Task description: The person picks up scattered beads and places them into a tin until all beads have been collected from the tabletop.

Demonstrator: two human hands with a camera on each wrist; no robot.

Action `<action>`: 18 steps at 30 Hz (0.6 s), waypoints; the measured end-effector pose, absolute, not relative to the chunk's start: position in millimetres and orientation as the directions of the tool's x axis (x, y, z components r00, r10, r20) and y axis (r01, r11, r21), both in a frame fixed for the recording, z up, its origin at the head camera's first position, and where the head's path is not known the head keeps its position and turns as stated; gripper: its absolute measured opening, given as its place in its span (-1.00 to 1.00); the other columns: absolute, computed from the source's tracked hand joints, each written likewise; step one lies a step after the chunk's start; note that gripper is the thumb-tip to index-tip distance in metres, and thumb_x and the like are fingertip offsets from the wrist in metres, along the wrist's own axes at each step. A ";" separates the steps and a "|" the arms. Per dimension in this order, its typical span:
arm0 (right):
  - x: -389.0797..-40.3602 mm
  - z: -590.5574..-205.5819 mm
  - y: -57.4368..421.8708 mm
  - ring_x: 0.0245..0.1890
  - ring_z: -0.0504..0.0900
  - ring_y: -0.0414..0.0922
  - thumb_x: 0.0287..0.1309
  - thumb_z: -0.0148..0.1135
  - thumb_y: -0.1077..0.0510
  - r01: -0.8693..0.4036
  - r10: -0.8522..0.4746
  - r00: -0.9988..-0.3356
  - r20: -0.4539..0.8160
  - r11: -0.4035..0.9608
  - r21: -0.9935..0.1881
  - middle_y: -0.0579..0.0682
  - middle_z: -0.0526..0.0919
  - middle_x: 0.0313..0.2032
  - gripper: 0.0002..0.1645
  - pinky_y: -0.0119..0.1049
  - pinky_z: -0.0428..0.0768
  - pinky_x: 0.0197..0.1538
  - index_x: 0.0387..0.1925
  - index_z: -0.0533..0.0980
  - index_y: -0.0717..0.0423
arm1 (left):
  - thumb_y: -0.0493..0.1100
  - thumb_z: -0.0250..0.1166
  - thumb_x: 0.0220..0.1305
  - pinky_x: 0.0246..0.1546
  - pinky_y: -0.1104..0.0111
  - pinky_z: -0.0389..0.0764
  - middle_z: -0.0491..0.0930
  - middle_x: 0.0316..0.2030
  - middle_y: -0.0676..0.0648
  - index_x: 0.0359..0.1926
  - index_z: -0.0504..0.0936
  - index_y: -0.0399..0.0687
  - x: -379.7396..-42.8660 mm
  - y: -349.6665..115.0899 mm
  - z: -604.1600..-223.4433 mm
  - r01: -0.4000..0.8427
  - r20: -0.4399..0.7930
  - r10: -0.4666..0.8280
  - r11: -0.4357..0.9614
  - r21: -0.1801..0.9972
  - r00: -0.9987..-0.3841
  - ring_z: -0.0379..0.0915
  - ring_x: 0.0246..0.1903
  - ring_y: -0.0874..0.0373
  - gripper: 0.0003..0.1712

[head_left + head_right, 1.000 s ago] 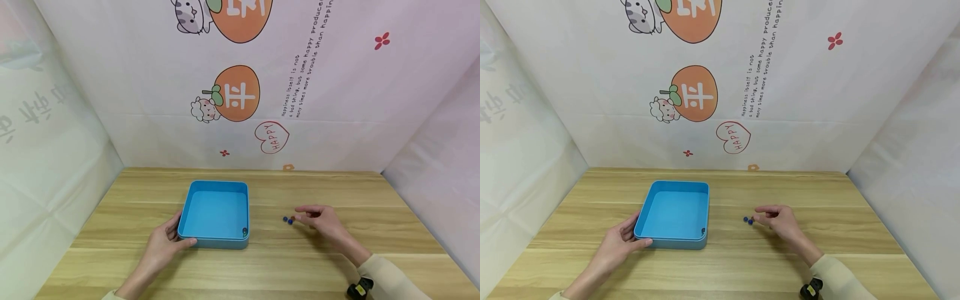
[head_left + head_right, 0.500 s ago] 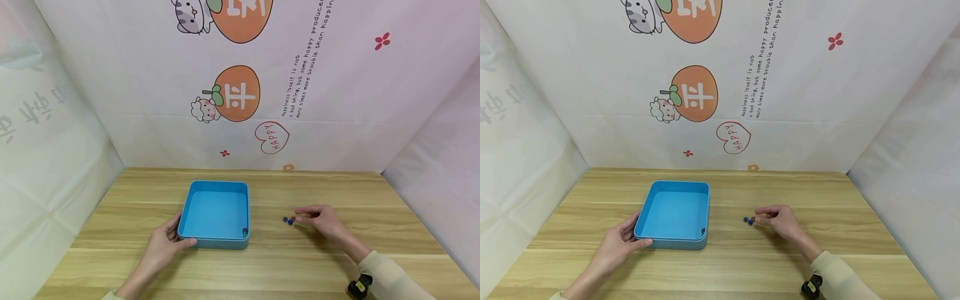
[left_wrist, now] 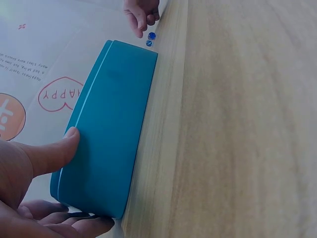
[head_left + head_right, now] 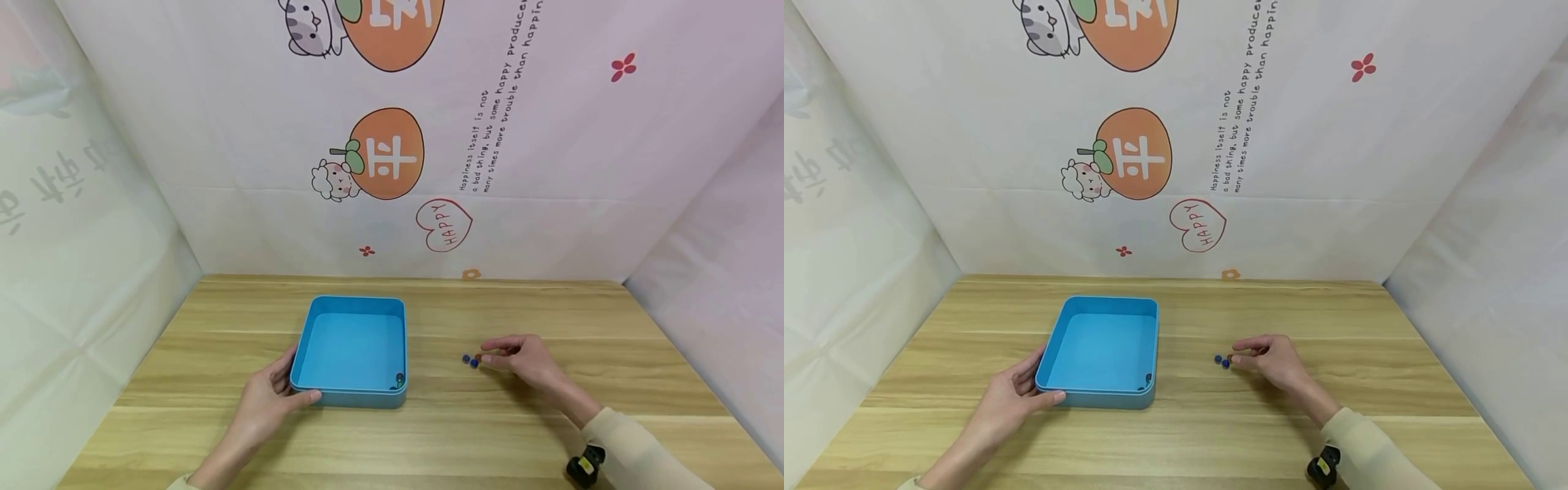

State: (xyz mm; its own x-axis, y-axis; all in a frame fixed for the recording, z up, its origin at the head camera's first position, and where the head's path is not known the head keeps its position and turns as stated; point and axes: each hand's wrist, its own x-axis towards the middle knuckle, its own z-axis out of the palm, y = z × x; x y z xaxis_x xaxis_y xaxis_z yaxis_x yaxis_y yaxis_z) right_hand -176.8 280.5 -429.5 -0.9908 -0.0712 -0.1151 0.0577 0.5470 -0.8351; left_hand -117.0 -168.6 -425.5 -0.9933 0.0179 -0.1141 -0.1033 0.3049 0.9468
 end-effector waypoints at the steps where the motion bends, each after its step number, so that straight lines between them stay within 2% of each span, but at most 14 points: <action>1: -177.0 -429.8 280.4 -0.17 0.54 -0.07 0.22 0.58 0.09 0.058 -0.070 -0.991 -0.115 0.548 -0.835 0.04 0.75 -0.06 -0.58 -0.37 0.50 -0.33 0.03 0.75 0.24 | -0.22 0.66 0.13 0.30 0.05 0.51 0.14 0.55 -0.39 0.63 0.14 -0.31 -116.6 -168.6 -425.4 -0.106 -0.117 0.016 0.302 0.947 -0.993 0.22 0.46 -0.24 0.19; 12: -176.8 -428.0 275.9 -0.24 0.51 -0.07 0.19 0.60 0.09 0.058 -0.063 -0.992 -0.114 0.570 -0.820 0.02 0.72 -0.10 -0.61 -0.40 0.46 -0.44 -0.01 0.77 0.21 | -0.19 0.68 0.11 0.30 0.06 0.50 0.15 0.55 -0.38 0.63 0.15 -0.30 -115.5 -168.4 -424.1 -0.111 -0.119 0.006 0.306 0.945 -0.993 0.22 0.46 -0.22 0.20; 18: -177.7 -428.3 274.7 -0.24 0.49 -0.05 0.20 0.58 0.13 0.036 -0.076 -0.992 -0.099 0.580 -0.814 0.06 0.71 -0.08 -0.67 -0.39 0.45 -0.42 -0.05 0.78 0.20 | -0.19 0.67 0.12 0.30 0.07 0.51 0.15 0.55 -0.38 0.63 0.14 -0.30 -116.8 -168.1 -424.6 -0.113 -0.120 0.006 0.306 0.945 -0.993 0.22 0.46 -0.22 0.20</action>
State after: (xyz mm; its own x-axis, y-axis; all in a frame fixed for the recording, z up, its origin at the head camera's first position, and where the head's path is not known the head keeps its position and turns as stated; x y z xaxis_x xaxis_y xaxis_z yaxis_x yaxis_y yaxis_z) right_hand -177.7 274.7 -428.3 -0.9922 -0.0763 -0.0986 0.0363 0.5797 -0.8140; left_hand -116.8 -168.1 -424.6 -0.9927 0.0060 -0.1204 -0.1128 0.3062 0.9453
